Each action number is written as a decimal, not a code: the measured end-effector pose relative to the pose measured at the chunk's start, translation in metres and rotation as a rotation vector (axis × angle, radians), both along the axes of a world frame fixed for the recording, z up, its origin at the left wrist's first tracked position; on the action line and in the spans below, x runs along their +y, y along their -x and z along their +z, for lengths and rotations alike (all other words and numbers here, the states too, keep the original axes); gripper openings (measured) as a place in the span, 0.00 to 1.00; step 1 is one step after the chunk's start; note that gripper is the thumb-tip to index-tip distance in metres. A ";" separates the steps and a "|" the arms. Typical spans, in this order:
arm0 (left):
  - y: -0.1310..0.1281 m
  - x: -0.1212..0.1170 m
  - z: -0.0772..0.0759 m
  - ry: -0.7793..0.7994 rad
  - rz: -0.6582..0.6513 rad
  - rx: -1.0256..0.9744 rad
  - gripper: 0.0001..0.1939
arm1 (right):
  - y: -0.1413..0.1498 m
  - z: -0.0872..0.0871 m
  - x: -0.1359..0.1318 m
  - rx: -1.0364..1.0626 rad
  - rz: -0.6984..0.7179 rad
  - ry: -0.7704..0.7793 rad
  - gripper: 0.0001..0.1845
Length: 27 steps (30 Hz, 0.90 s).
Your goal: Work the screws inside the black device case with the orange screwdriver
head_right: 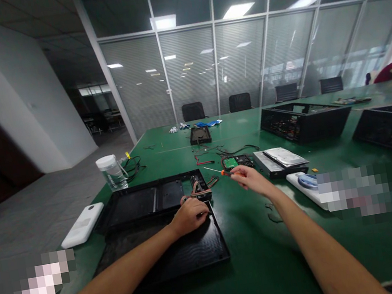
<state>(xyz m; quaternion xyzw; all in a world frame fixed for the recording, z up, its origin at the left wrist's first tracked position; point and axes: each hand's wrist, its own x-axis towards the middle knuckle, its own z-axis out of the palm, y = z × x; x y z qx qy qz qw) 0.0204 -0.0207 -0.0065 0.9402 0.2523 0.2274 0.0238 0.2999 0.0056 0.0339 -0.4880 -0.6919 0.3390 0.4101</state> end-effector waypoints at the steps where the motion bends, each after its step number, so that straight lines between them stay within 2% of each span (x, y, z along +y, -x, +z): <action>1: 0.000 -0.001 0.000 0.014 0.022 -0.007 0.08 | -0.004 0.004 -0.002 0.036 -0.025 -0.009 0.16; 4: 0.000 -0.003 0.000 0.059 0.078 -0.052 0.12 | -0.010 0.015 -0.010 0.037 -0.108 -0.108 0.18; 7: 0.001 -0.003 0.000 0.085 0.084 -0.090 0.18 | -0.005 0.019 -0.016 -0.070 -0.074 -0.207 0.17; 10: 0.001 -0.003 0.000 0.093 0.075 -0.104 0.17 | 0.007 0.016 -0.018 -0.140 -0.047 -0.256 0.16; 17: 0.000 -0.002 0.001 0.093 0.084 -0.078 0.16 | 0.028 0.000 -0.018 -0.231 -0.092 -0.328 0.17; 27: 0.000 -0.001 -0.001 0.114 0.072 -0.099 0.19 | 0.033 0.004 -0.024 -0.285 -0.079 -0.394 0.16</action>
